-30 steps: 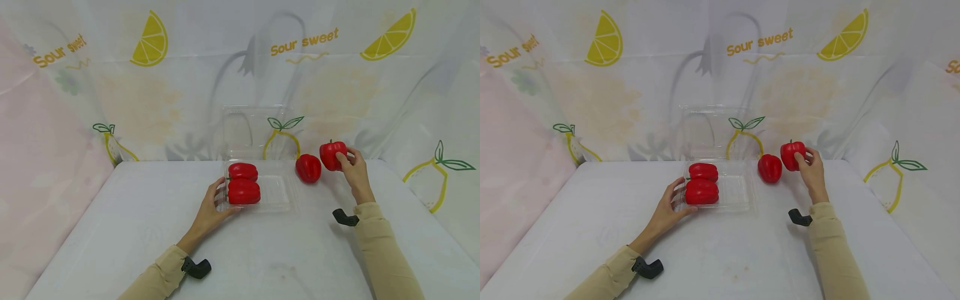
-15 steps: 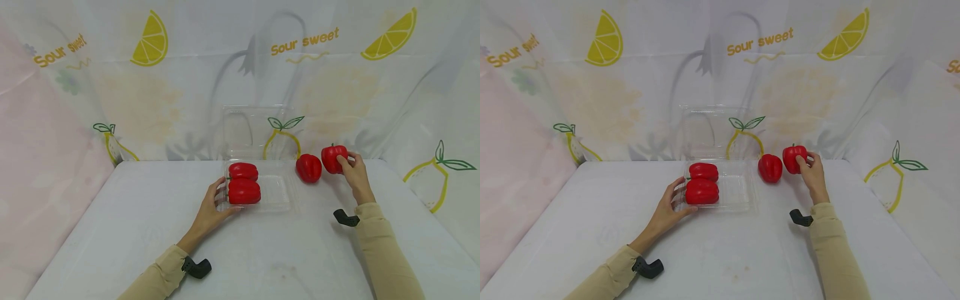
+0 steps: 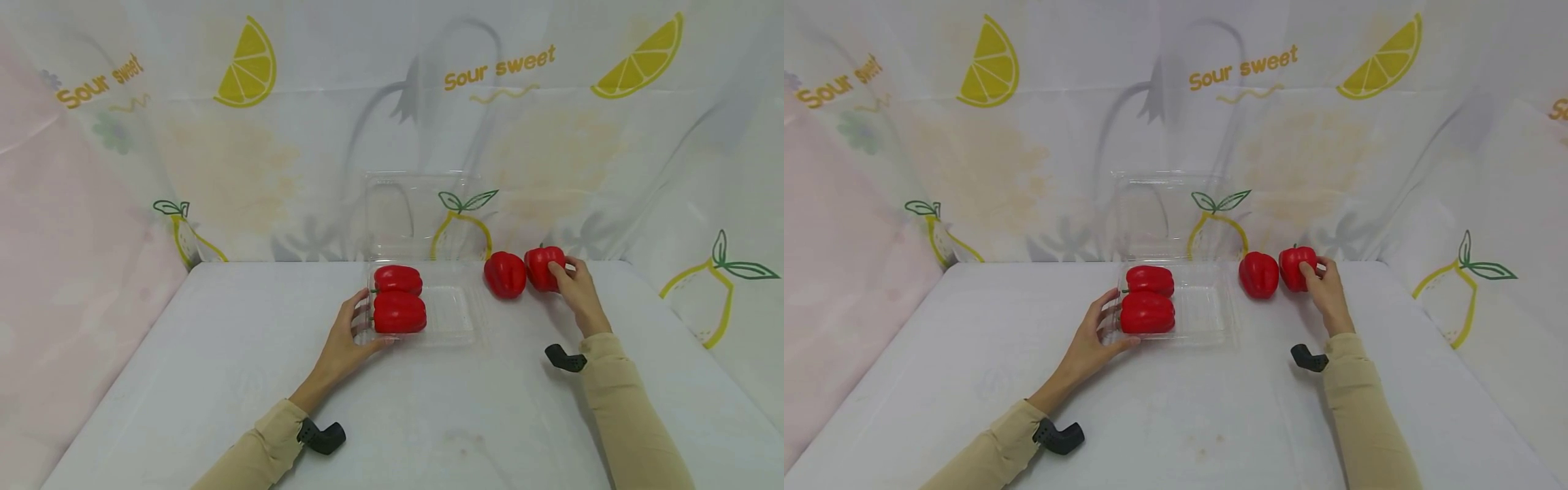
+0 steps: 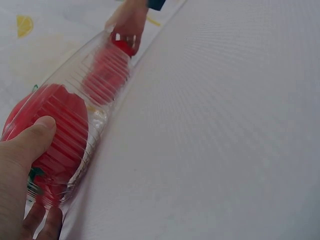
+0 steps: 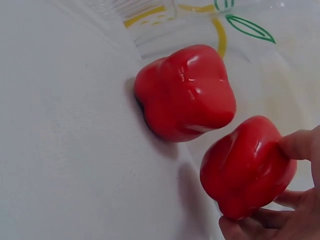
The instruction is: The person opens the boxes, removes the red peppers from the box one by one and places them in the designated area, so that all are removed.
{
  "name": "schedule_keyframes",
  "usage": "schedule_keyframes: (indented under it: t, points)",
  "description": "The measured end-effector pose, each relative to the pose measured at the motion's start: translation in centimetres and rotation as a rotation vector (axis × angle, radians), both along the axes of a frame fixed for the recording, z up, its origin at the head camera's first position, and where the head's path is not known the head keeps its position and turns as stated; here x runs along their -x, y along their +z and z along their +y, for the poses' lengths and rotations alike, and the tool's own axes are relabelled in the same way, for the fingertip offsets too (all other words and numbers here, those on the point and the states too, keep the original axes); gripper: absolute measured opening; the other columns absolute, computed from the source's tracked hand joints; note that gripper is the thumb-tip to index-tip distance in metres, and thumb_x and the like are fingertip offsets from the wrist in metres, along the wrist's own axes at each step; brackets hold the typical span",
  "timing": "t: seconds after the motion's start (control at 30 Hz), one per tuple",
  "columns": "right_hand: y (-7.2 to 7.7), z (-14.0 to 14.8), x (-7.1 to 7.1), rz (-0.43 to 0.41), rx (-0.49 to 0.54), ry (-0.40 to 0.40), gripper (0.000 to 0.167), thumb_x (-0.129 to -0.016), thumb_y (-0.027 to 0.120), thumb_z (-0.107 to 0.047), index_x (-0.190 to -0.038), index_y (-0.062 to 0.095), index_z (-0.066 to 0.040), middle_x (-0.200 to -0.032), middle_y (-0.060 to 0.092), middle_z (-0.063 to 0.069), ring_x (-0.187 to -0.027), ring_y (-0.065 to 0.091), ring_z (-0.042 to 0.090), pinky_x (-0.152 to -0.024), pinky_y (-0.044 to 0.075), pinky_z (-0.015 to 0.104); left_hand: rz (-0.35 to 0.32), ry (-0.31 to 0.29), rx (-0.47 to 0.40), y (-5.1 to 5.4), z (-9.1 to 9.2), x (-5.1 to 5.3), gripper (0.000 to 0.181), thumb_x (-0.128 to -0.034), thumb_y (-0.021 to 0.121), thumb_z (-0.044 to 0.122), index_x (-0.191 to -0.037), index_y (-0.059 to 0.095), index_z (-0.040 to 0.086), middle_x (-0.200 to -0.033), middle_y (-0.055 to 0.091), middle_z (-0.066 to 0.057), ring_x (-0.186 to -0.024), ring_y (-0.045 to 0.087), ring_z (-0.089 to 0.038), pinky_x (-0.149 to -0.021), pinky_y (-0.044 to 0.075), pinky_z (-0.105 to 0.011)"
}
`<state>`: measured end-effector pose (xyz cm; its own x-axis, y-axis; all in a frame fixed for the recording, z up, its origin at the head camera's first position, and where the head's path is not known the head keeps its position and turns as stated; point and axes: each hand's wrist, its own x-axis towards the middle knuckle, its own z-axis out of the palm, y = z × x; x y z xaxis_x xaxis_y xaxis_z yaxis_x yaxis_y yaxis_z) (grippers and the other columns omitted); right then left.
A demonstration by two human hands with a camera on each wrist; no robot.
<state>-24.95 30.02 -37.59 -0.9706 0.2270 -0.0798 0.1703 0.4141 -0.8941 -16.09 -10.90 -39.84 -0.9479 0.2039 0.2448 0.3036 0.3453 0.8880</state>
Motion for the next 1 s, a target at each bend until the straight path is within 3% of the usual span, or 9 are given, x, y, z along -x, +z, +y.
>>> schedule_keyframes:
  t: [0.33, 0.43, 0.67, 0.8, 1.0]
  points:
    - [-0.5, 0.0, 0.0, -0.033, -0.044, 0.031, 0.078, -0.097, 0.032, -0.05, -0.15, 0.006, 0.001, -0.153, 0.016, 0.029, -0.139, 0.022, 0.045, -0.113, 0.026, 0.057, 0.005, -0.009, -0.024, 0.1, 0.0, -0.1, 0.088, -0.0746, 0.078, 0.006, -0.145, 0.026, 0.002, -0.146, 0.034, -0.022, -0.13, 0.042, -0.039, -0.099, 0.048, -0.05]
    - [-0.7, -0.1, 0.0, -0.043, -0.046, 0.038, 0.078, -0.097, 0.031, -0.051, -0.15, 0.005, 0.001, -0.153, 0.015, 0.029, -0.14, 0.02, 0.045, -0.114, 0.025, 0.058, -0.005, -0.007, -0.027, -0.6, -0.1, 0.3, 0.089, -0.0742, 0.078, 0.007, -0.146, 0.026, 0.003, -0.146, 0.034, -0.021, -0.131, 0.042, -0.039, -0.099, 0.048, -0.05]
    - [-1.1, 0.1, 0.1, -0.079, -0.075, 0.035, 0.078, -0.097, 0.027, -0.053, -0.15, 0.005, -0.001, -0.154, 0.014, 0.029, -0.14, 0.019, 0.045, -0.115, 0.021, 0.059, -0.018, 0.011, -0.038, -3.2, -0.4, 1.7, 0.093, -0.0726, 0.081, 0.013, -0.147, 0.026, 0.016, -0.147, 0.035, -0.009, -0.132, 0.042, -0.031, -0.099, 0.048, -0.047]
    - [-1.2, 0.1, 0.1, -0.093, -0.093, 0.033, 0.078, -0.097, 0.025, -0.054, -0.151, 0.005, -0.001, -0.153, 0.016, 0.03, -0.14, 0.02, 0.045, -0.115, 0.021, 0.059, 0.0, 0.008, -0.037, -3.5, -0.4, 1.8, 0.093, -0.0723, 0.082, 0.018, -0.147, 0.026, 0.02, -0.146, 0.036, -0.003, -0.132, 0.042, -0.027, -0.099, 0.049, -0.044]
    - [-1.3, 0.1, 0.1, -0.085, -0.108, 0.046, 0.077, -0.098, 0.025, -0.053, -0.15, 0.006, 0.0, -0.152, 0.016, 0.03, -0.14, 0.02, 0.045, -0.115, 0.02, 0.058, 0.007, 0.006, -0.044, -3.5, -0.5, 1.7, 0.092, -0.0725, 0.082, 0.021, -0.147, 0.027, 0.019, -0.146, 0.037, -0.004, -0.131, 0.043, -0.027, -0.098, 0.05, -0.044]
